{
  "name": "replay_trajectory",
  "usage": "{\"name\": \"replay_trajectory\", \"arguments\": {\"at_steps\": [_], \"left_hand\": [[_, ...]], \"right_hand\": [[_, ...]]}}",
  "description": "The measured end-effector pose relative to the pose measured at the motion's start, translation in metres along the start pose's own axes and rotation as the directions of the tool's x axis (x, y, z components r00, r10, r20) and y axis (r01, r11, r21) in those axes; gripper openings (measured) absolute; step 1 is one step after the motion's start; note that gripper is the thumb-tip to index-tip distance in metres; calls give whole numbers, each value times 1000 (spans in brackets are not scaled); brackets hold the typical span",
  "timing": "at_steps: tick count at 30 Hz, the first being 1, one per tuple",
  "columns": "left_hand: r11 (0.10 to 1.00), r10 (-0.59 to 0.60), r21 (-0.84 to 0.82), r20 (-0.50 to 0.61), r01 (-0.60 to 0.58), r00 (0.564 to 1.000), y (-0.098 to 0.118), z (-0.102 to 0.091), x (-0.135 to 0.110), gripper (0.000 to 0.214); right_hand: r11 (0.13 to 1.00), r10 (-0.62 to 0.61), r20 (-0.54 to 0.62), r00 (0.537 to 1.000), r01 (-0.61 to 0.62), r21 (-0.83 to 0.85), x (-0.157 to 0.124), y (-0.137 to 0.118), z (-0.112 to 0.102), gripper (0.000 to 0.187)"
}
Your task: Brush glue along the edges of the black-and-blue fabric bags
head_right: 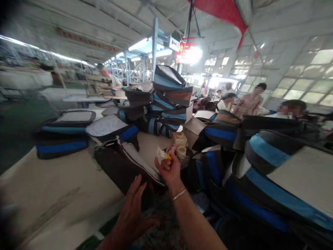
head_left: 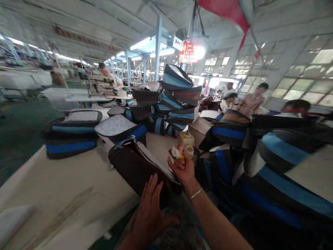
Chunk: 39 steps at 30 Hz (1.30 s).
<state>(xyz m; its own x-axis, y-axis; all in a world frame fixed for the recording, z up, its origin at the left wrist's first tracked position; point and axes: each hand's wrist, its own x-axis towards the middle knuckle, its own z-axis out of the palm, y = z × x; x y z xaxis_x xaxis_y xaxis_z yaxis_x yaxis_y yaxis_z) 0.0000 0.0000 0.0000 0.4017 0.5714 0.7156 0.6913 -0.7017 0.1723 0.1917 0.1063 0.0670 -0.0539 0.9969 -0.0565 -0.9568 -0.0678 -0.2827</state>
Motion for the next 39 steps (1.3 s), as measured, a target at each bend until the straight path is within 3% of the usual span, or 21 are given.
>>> {"name": "replay_trajectory", "arguments": {"at_steps": [3,5,9,11,14,17,21,24,27,28,31,33,36,39], "left_hand": [[998,-50,34,-26,51,998,7,25,5,79],[999,-34,20,-47,35,998,9,30,8,57],[992,96,-83,-50,-100,994,10,15,13,65],[986,82,-143,-57,-90,995,8,3,20,65],[967,-155,-214,-81,134,985,-4,-13,49,45],[881,-403,-291,-47,373,914,-27,-30,91,31],[782,-495,-421,26,459,868,-48,-50,130,34],[716,-515,-511,75,476,854,-46,-56,137,36],[649,-508,-590,133,480,851,-40,-55,139,31],[629,-499,-615,150,476,854,-38,-54,140,28],[571,-488,-671,186,473,853,-35,-54,143,25],[530,-497,-694,210,487,842,-34,-57,144,25],[462,-503,-725,260,510,825,-32,-62,142,28],[397,-499,-754,302,523,813,-31,-64,142,29]], "right_hand": [[999,-31,6,999,31,-20,-10,5,-1,30],[997,-61,12,998,62,-39,-17,5,-4,37],[987,-124,30,992,127,-95,-32,-4,-10,44],[978,-158,42,987,162,-130,-37,-10,-11,48],[956,-215,72,974,225,-190,-37,-16,-1,50],[918,-262,129,956,288,-271,-33,-24,29,47],[821,-328,245,913,403,-404,-34,-38,88,39],[682,-384,354,853,520,-515,-44,-41,129,27],[479,-380,496,781,624,-617,-49,-31,152,20],[368,-345,571,745,667,-648,-48,-26,156,18],[-115,-90,812,577,804,-584,-39,-20,162,11],[-325,85,867,490,836,-441,-33,-25,166,10],[-386,188,880,436,857,-342,-31,-44,174,17],[-423,195,920,339,876,-232,-39,-56,181,17]]}}
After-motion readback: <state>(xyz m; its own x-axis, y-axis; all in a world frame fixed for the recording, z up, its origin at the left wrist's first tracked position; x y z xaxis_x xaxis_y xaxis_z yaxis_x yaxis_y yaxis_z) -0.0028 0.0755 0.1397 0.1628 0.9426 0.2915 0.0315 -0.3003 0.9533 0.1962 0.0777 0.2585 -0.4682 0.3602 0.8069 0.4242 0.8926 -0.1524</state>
